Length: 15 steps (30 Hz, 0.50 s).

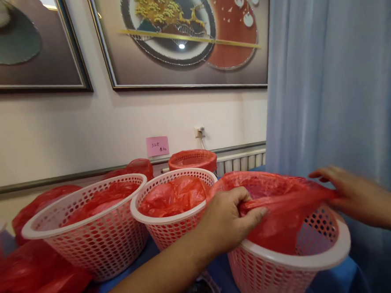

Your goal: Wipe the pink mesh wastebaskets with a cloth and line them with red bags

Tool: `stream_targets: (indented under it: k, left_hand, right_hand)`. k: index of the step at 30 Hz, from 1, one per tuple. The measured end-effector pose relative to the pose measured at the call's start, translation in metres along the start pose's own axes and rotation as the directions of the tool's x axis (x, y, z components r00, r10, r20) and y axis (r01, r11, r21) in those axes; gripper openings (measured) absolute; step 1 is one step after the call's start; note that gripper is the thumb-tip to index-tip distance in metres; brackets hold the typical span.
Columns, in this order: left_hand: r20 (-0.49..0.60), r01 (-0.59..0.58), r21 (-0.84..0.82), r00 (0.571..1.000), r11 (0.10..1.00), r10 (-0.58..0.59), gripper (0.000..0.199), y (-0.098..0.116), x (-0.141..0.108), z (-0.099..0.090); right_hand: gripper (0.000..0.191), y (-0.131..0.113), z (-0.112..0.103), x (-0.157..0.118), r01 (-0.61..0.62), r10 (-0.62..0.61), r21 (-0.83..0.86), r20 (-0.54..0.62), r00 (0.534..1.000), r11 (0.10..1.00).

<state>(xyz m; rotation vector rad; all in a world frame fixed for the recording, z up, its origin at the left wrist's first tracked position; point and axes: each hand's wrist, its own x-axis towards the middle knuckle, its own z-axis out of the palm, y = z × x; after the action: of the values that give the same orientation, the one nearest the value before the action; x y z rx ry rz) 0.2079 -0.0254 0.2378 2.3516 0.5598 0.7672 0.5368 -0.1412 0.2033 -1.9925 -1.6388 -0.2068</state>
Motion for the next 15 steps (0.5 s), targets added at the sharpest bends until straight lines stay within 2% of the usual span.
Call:
stream_targets:
  k: [2,3,5,7,9,11,13,14,15]
  left_hand:
    - [-0.023,-0.038,0.167,0.999,0.985,0.043,0.035,0.0,0.005,-0.01]
    - [-0.016,-0.042,0.266,0.999,0.963,0.049,0.033,0.0,0.009,-0.017]
    - [0.017,-0.026,0.447,1.0,0.894,0.021,0.041,-0.002,0.016,-0.029]
    - [0.035,0.004,0.587,0.999,0.81,-0.03,0.066,-0.005,0.022,-0.041]
    - [0.017,0.047,0.682,0.997,0.73,-0.08,0.086,-0.011,0.026,-0.049]
    - [-0.033,0.106,0.71,0.992,0.696,-0.118,0.103,-0.015,0.03,-0.054]
    - [-0.097,0.153,0.649,0.988,0.746,-0.118,0.116,-0.017,0.034,-0.054]
    - [-0.133,0.147,0.58,0.987,0.801,-0.086,0.119,-0.016,0.035,-0.053]
    - [-0.177,0.121,0.487,0.983,0.865,-0.038,0.117,-0.015,0.036,-0.052]
  right_hand:
    - [0.024,0.016,-0.001,0.017,-0.1,0.1,-0.05,-0.003,0.995,0.994]
    - [0.015,0.02,-0.002,0.027,-0.169,0.169,0.0,0.028,0.985,0.986]
    - [0.012,0.019,-0.004,0.048,-0.299,0.282,0.215,0.104,0.954,0.93]
    - [0.016,0.006,-0.006,0.067,-0.316,0.309,0.51,0.101,0.946,0.8]
    - [0.023,-0.02,-0.009,0.08,-0.194,0.276,0.726,0.007,0.961,0.66]
    - [0.028,-0.055,-0.015,0.084,-0.048,0.231,0.853,-0.086,0.969,0.52]
    - [0.033,-0.098,-0.023,0.08,0.033,0.163,0.936,-0.095,0.982,0.351]
    - [0.034,-0.121,-0.026,0.076,0.039,0.087,0.956,-0.068,0.994,0.291]
    - [0.034,-0.144,-0.029,0.071,0.008,-0.027,0.961,-0.001,1.0,0.276]
